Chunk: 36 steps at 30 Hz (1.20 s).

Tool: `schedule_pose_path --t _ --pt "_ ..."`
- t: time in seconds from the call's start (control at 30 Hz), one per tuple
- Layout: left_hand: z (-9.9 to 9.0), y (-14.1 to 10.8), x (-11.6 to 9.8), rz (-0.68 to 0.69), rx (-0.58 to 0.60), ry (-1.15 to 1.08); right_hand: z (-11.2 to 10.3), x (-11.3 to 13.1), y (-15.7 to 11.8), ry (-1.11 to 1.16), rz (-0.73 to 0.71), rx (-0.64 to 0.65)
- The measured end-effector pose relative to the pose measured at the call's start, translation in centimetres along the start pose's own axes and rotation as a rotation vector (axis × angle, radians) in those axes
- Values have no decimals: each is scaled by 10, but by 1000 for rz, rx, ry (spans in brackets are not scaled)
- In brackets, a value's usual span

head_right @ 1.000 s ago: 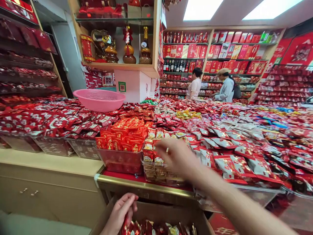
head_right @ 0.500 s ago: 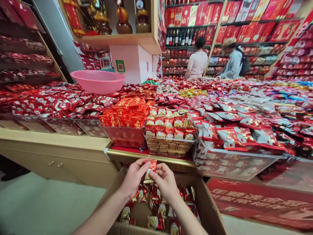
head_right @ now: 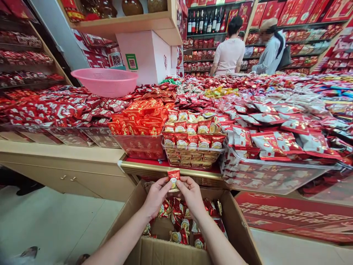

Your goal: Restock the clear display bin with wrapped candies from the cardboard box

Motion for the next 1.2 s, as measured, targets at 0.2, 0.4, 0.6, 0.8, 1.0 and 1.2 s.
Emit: schedule_pose_path --t 0.2,0.4,0.6,0.8,1.0,1.2 --pt "-7 -4 -14 216 -91 290 1 12 -3 -148 -116 -29" --pt "19 -33 -45 563 -105 747 13 14 -6 -174 -151 80" --pt "2 -43 -54 603 -212 675 10 45 -12 -393 -177 32" --pt "-4 -38 -48 529 -219 615 37 233 12 -696 -694 48" --pt "7 -39 -40 519 -111 695 56 275 114 -1194 -607 318" --pt "-1 -30 -30 420 -98 696 70 254 138 -1279 -485 499"
Point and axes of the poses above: each hand's wrist, its own y-axis towards the middle knuckle, its own z-axis out of the palm, x = y × z, the point moved 10 cm from there along y, towards the middle knuckle, and after that the axes turned 7 degrees about -z, right-handed, at the moved point
